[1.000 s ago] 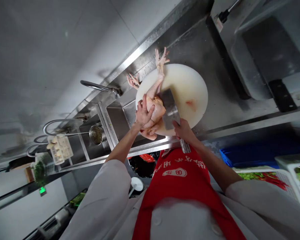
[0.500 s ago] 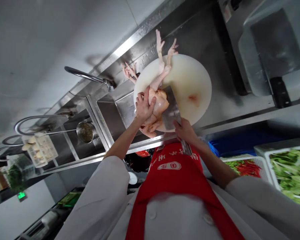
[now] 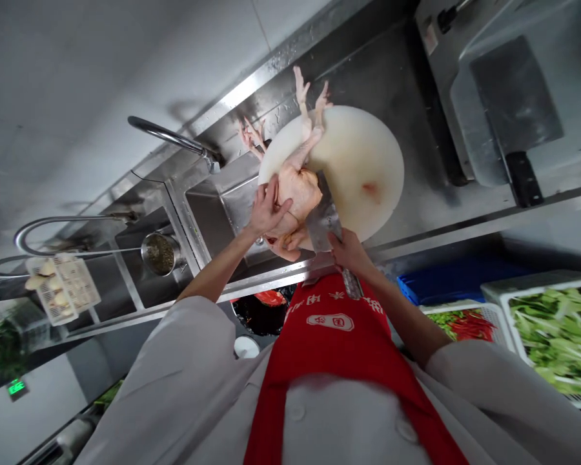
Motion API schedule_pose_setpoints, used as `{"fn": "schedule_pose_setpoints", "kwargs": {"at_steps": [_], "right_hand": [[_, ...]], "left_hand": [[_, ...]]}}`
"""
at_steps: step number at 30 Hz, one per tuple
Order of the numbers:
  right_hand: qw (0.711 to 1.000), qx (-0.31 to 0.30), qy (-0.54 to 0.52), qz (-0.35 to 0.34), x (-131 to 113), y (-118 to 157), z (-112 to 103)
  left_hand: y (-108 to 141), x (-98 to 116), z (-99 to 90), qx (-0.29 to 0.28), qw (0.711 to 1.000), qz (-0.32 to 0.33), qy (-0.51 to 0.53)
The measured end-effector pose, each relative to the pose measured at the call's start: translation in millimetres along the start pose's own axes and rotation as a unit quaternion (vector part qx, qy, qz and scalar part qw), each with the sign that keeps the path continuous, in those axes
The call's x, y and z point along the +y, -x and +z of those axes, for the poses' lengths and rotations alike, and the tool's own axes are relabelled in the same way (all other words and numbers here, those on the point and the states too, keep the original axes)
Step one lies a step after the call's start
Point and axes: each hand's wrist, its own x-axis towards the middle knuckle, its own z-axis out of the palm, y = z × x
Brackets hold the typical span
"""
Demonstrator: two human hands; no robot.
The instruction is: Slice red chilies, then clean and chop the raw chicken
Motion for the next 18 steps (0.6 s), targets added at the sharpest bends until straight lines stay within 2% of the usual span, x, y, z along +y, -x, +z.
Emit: {"fn": "schedule_pose_setpoints", "kwargs": {"at_steps": [2,5,7,9,11,14,16,18], "right_hand": [[1.0,-0.009,0.004,0.008,2,1,0],[1.0,0.019,-0.011,-0.002,-7,-25,14],[0.998,0.045,-0.036,-0.013,-13,-47,22],[0.997,0.055,-0.058,-0.017,-13,-56,18],[0.997,0.045,-0.059,-0.008,-9,-48,5],[0.999,-0.005,-0.025,0.02,-4,-26,-15],[1.0,-0.01,-0.002,0.018,-9,-25,-15],[1.0,0.027,0.002,0.0,-18,-37,-4]], "left_hand": [[7,-11,-1.9,-0.009,0.999,-0.032,0.024],[9,-22,6.2,0.006,0.997,-0.058,0.045],[10,-22,13.8,0.025,0.997,-0.057,0.05],[13,-18,20.2,0.04,0.997,-0.056,0.046],[17,-10,25.1,0.058,0.996,-0.057,0.032],[17,-2,29.3,0.077,0.996,-0.05,0.012],[13,-2,29.7,0.075,0.997,-0.036,0.005],[7,-6,28.7,0.071,0.997,-0.016,-0.003]]}}
